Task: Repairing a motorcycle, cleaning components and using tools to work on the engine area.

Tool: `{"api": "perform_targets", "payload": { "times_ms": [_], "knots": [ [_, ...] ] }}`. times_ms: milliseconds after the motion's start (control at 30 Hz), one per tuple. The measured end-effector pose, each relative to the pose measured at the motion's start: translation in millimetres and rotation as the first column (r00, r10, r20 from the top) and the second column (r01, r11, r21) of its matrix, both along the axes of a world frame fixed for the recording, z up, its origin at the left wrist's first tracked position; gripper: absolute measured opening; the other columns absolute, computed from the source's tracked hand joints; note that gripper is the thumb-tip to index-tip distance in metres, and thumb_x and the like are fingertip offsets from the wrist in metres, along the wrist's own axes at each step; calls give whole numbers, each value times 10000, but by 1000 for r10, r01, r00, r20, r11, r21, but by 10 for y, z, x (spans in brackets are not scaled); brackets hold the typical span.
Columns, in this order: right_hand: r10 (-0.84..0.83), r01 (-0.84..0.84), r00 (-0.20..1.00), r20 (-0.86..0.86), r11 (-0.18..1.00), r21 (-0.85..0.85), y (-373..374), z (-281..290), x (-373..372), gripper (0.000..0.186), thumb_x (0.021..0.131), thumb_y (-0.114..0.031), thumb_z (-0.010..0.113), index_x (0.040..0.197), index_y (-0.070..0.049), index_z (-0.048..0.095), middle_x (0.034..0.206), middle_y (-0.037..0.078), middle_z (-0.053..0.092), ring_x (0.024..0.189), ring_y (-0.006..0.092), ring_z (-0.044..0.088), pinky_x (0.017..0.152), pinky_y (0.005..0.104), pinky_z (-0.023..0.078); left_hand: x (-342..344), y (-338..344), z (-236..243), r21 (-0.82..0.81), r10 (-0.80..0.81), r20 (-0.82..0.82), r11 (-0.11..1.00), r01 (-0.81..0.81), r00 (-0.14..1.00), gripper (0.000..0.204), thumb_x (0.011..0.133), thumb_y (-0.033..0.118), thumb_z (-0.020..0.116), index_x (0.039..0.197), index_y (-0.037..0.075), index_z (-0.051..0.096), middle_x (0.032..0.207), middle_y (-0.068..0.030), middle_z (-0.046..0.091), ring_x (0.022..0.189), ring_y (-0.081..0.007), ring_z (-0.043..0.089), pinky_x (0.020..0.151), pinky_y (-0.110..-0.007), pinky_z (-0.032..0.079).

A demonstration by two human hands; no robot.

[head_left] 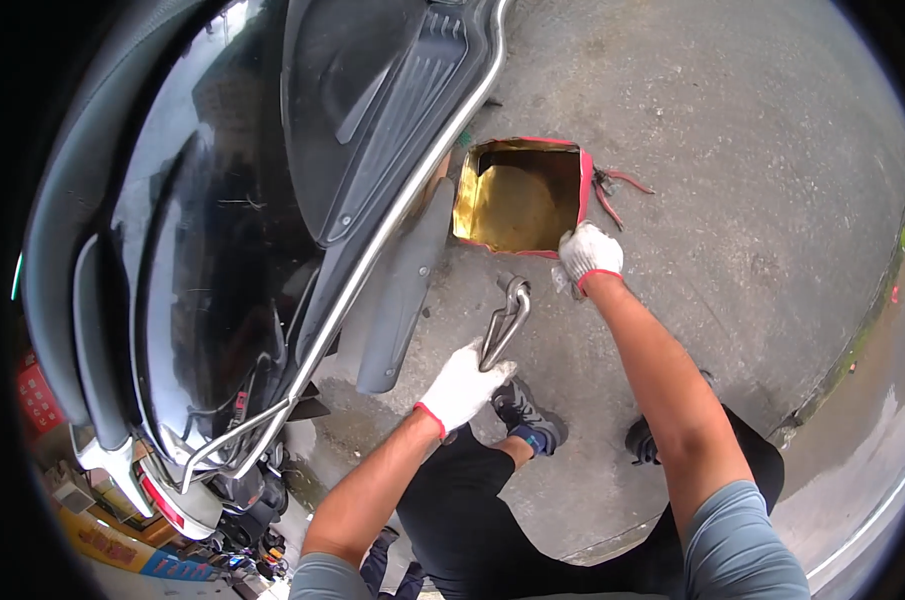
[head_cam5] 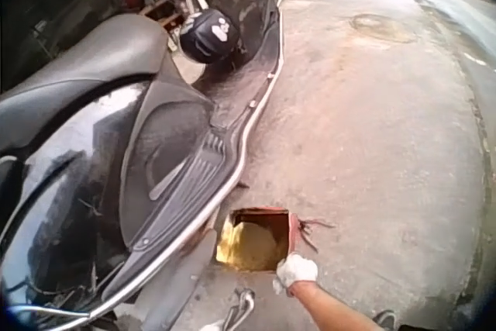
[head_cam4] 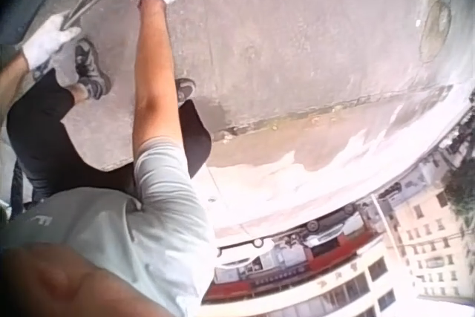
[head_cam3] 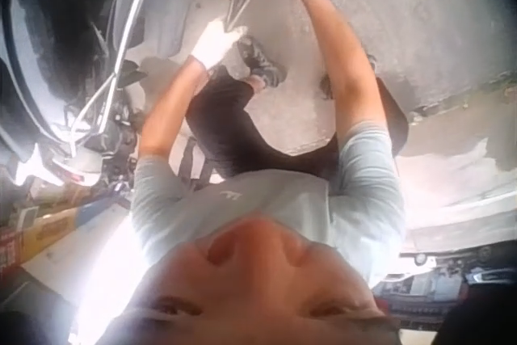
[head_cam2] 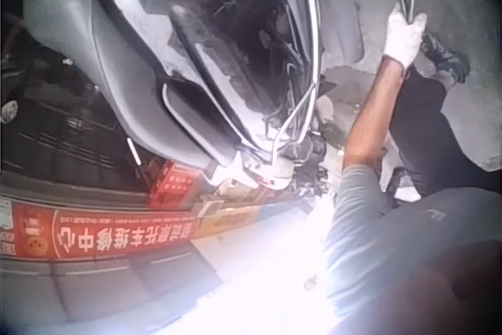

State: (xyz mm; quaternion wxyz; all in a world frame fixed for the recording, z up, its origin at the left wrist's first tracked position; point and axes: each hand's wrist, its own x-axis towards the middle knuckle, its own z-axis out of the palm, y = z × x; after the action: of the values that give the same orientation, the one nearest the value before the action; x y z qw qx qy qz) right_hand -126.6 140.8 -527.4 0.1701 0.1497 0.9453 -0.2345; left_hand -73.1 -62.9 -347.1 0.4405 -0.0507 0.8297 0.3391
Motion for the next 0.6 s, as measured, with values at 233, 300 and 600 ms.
{"api": "perform_targets", "payload": {
  "times_ms": [233, 300, 600],
  "knots": [
    [-65, 57, 993, -96, 995, -86, -437, -686, -712, 225, 854, -185, 537, 922, -50, 704, 915, 167, 683, 848, 308, 695, 708, 401, 562, -364, 19, -722, 45, 68, -22, 997, -67, 997, 241, 861, 245, 660, 890, 67, 500, 629, 35, 455, 528, -59, 425, 479, -249, 372],
    [33, -38, 992, -118, 998, -44, -501, -790, -785, 211, 860, -202, 546, 916, -100, 722, 959, 151, 677, 870, 305, 692, 712, 402, 562, -344, 110, -797, 128, 237, 23, 963, -238, 971, 229, 876, 259, 643, 867, 88, 491, 634, 39, 455, 521, -54, 423, 471, -237, 375],
    [-263, 246, 965, -17, 920, -305, -692, -1114, -925, 285, 888, -300, 516, 934, -67, 673, 974, 204, 679, 911, 350, 673, 774, 435, 537, -304, 29, -1313, 162, 434, 167, 874, -459, 885, 234, 896, 273, 634, 815, 115, 483, 605, 44, 429, 471, -66, 426, 450, -249, 403]
  ]
}}
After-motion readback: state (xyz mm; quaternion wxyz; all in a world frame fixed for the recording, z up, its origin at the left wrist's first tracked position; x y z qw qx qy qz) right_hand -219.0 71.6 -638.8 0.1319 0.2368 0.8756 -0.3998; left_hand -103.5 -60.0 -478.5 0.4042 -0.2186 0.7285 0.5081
